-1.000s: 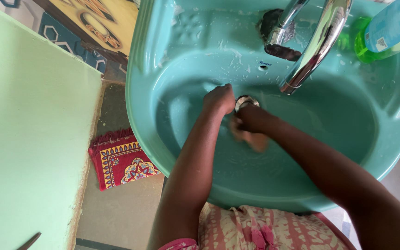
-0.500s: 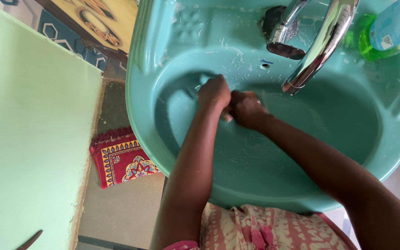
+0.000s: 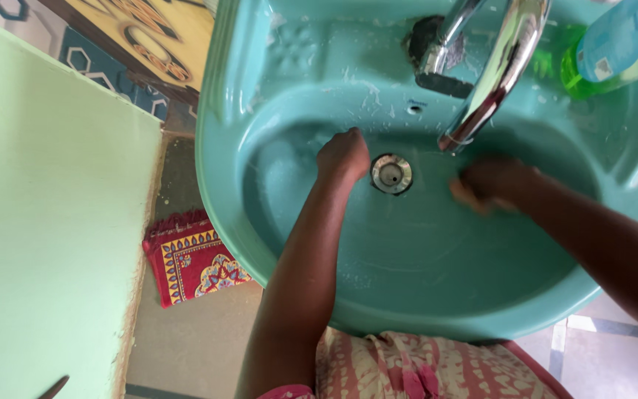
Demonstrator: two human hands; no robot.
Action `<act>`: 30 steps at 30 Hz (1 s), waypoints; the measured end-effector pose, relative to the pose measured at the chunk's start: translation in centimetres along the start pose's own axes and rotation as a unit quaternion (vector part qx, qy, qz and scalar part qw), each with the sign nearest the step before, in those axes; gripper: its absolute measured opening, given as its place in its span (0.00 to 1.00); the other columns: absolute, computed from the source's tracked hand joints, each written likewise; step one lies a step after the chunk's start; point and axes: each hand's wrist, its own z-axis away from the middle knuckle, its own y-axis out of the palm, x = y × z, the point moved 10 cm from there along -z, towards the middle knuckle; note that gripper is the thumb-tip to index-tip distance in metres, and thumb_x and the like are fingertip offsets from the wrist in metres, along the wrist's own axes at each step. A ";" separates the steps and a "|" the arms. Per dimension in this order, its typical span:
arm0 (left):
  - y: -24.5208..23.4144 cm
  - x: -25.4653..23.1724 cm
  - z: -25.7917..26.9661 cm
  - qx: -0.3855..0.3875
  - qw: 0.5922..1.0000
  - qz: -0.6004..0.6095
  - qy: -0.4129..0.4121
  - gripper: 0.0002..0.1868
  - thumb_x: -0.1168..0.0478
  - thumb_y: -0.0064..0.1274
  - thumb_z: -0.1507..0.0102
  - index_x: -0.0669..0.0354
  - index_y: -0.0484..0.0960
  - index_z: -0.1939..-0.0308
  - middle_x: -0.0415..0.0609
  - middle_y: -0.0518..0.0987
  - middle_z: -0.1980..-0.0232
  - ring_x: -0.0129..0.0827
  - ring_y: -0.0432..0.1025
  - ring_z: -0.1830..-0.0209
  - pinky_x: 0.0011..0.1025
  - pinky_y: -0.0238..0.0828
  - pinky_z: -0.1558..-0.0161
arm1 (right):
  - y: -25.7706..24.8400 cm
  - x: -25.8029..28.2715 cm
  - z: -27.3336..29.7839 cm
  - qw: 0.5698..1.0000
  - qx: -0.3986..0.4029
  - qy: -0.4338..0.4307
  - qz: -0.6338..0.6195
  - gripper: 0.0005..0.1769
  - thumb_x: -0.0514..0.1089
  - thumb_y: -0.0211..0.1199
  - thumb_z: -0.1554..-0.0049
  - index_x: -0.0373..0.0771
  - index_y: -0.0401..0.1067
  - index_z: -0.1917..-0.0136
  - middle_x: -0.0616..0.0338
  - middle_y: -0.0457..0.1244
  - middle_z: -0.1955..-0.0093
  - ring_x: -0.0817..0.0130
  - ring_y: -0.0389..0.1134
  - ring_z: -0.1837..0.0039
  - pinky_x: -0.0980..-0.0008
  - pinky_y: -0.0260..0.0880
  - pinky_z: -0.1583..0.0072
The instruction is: The person scrubs the interior of a teal bathroom sink using a sponge and running water. They wipe the basin, the drain area, and the sides of the sink repeatedly, rinsing the sponge under the faucet to remove soap and debris.
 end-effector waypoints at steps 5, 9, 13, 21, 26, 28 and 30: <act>0.6 -0.1 -0.4 -0.001 0.999 -0.033 0.012 0.19 0.65 0.51 0.39 0.56 0.77 0.43 0.57 0.80 0.40 0.51 0.74 0.40 0.47 0.74 0.43 | -2.0 16.0 -1.6 0.880 -0.304 -0.305 0.199 0.27 0.61 0.47 0.30 0.37 0.75 0.50 0.41 0.68 0.53 0.51 0.72 0.51 0.53 0.71 0.45; 0.6 0.2 0.0 0.010 1.000 -0.010 -0.004 0.18 0.55 0.52 0.34 0.57 0.78 0.42 0.56 0.80 0.39 0.51 0.74 0.38 0.47 0.74 0.41 | 1.2 21.7 -1.3 0.795 -0.389 -0.271 0.377 0.17 0.49 0.54 0.37 0.36 0.73 0.43 0.42 0.65 0.40 0.50 0.72 0.41 0.53 0.75 0.45; 0.5 0.0 0.0 0.015 0.999 -0.028 -0.004 0.18 0.59 0.49 0.35 0.57 0.76 0.41 0.56 0.79 0.38 0.51 0.74 0.38 0.47 0.74 0.42 | 1.6 21.9 0.1 0.803 -0.384 -0.306 0.337 0.18 0.48 0.57 0.36 0.34 0.69 0.38 0.42 0.62 0.37 0.45 0.67 0.35 0.48 0.72 0.39; -0.7 0.1 -0.1 0.000 1.000 -0.009 -0.003 0.18 0.62 0.45 0.33 0.58 0.74 0.39 0.57 0.79 0.38 0.52 0.74 0.39 0.48 0.74 0.42 | 4.0 24.3 3.0 0.839 -0.288 -0.435 0.154 0.22 0.45 0.60 0.42 0.36 0.66 0.37 0.41 0.60 0.33 0.45 0.61 0.32 0.45 0.64 0.35; -0.9 0.6 -0.4 -0.005 1.000 -0.006 -0.011 0.19 0.63 0.43 0.34 0.58 0.75 0.39 0.59 0.78 0.38 0.53 0.74 0.40 0.49 0.74 0.42 | 9.2 22.0 1.6 0.891 -0.044 -0.407 0.197 0.12 0.45 0.61 0.44 0.38 0.71 0.48 0.53 0.68 0.47 0.59 0.70 0.45 0.59 0.71 0.43; -0.7 0.7 -0.3 -0.004 1.000 0.000 -0.009 0.19 0.64 0.43 0.34 0.58 0.75 0.39 0.60 0.78 0.39 0.53 0.74 0.40 0.48 0.74 0.42 | 12.2 18.3 3.2 0.905 0.062 -0.372 0.196 0.12 0.46 0.63 0.45 0.40 0.72 0.49 0.55 0.68 0.49 0.61 0.69 0.48 0.60 0.70 0.46; -0.7 0.5 -0.5 -0.004 1.000 0.001 -0.004 0.19 0.64 0.43 0.35 0.57 0.76 0.40 0.59 0.79 0.39 0.53 0.75 0.39 0.48 0.74 0.42 | 12.3 13.7 4.2 0.930 0.156 -0.304 0.138 0.12 0.46 0.62 0.44 0.40 0.73 0.49 0.54 0.68 0.49 0.60 0.70 0.48 0.60 0.70 0.46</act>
